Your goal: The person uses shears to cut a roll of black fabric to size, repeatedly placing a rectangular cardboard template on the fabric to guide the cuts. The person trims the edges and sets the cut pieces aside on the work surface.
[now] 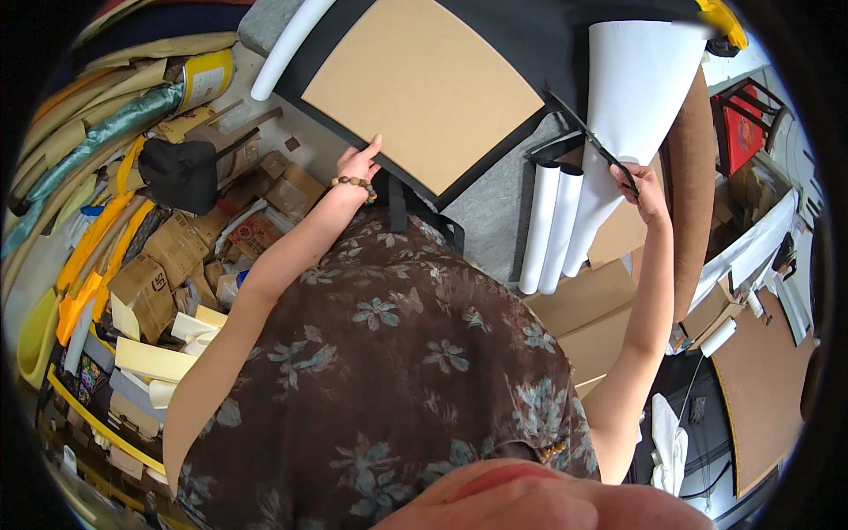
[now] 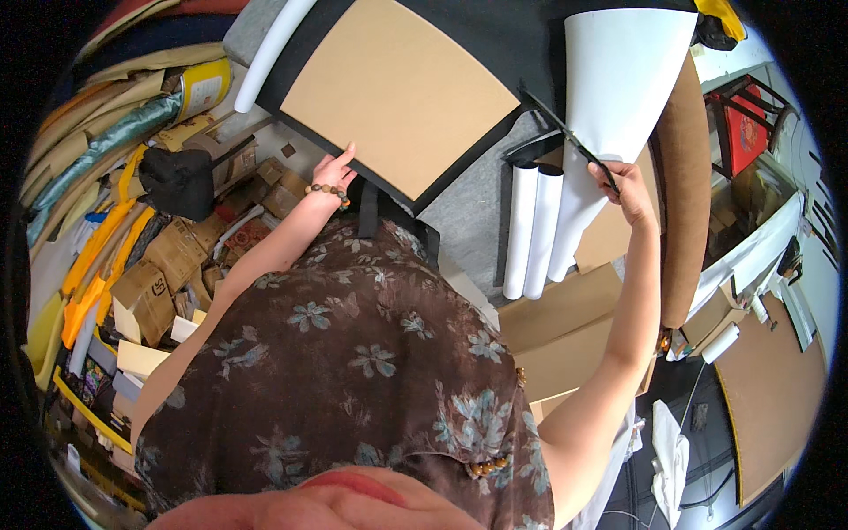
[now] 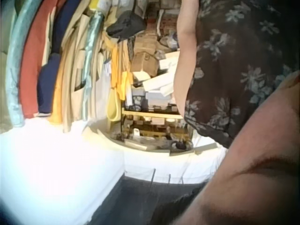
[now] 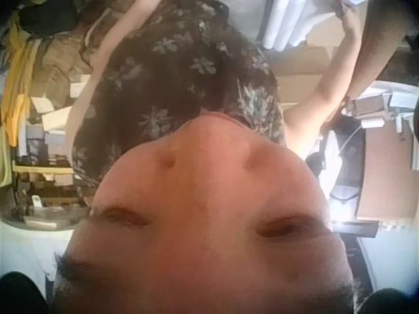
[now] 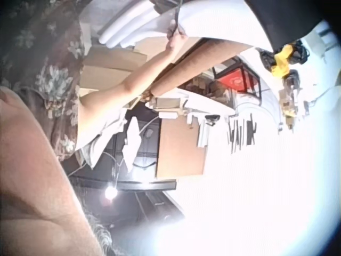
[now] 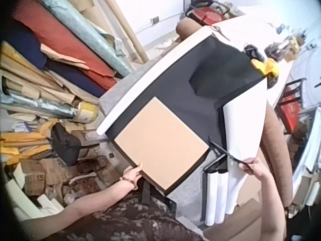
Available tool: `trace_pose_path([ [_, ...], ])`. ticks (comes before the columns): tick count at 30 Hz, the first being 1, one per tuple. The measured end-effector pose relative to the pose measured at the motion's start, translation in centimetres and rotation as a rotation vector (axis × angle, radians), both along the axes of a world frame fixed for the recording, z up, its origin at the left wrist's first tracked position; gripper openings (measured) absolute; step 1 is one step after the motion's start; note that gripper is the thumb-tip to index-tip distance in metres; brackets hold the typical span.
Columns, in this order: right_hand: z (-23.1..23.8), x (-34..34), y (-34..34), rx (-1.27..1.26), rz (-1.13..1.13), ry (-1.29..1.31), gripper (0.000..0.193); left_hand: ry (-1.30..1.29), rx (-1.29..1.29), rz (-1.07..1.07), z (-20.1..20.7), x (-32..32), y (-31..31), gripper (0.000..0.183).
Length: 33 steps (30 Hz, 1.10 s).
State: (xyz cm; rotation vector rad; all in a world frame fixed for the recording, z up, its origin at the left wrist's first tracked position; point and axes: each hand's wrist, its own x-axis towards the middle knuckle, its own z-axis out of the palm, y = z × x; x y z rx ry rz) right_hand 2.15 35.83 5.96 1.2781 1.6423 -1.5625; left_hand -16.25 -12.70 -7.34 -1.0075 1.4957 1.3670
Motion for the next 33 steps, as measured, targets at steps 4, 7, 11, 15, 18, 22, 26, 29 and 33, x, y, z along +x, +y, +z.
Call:
trace_pose_path([
  [4,0.9,-0.7,-1.2,0.03,0.023,-0.019,0.029,0.046,-0.194,-0.025,-0.2,0.4,-0.9,0.038],
  [7,0.6,-0.6,-0.6,0.012,-0.005,0.002,0.029,0.209,-0.267,-0.089,-1.2,1.1,-0.3,0.039],
  [11,0.2,0.1,-1.6,0.081,0.04,0.022,0.028,0.411,-0.261,0.003,-2.0,2.0,-0.2,0.045],
  [15,0.4,-1.0,-2.7,0.056,0.012,0.029,0.026,0.513,-0.377,-0.071,-3.1,2.3,-0.7,0.043],
  [18,0.3,-0.1,-2.9,0.081,0.023,0.053,0.023,0.637,-0.435,-0.108,-2.4,2.4,-0.3,0.039],
  [22,0.4,0.3,-4.4,0.118,-0.002,0.068,0.027,0.744,-0.456,-0.185,-2.1,2.2,-1.4,0.037],
  [26,0.1,0.6,-7.4,0.103,-0.049,0.087,0.029,0.719,-0.406,-0.112,-3.6,2.2,-3.3,0.039],
  [29,-0.6,0.6,-7.3,0.132,0.018,0.074,0.031,0.597,-0.443,-0.139,-4.0,1.7,-4.0,0.044],
  [33,-0.6,0.9,-6.6,0.108,0.021,0.097,0.033,0.373,-0.32,0.054,-2.4,2.3,-3.1,0.036],
])
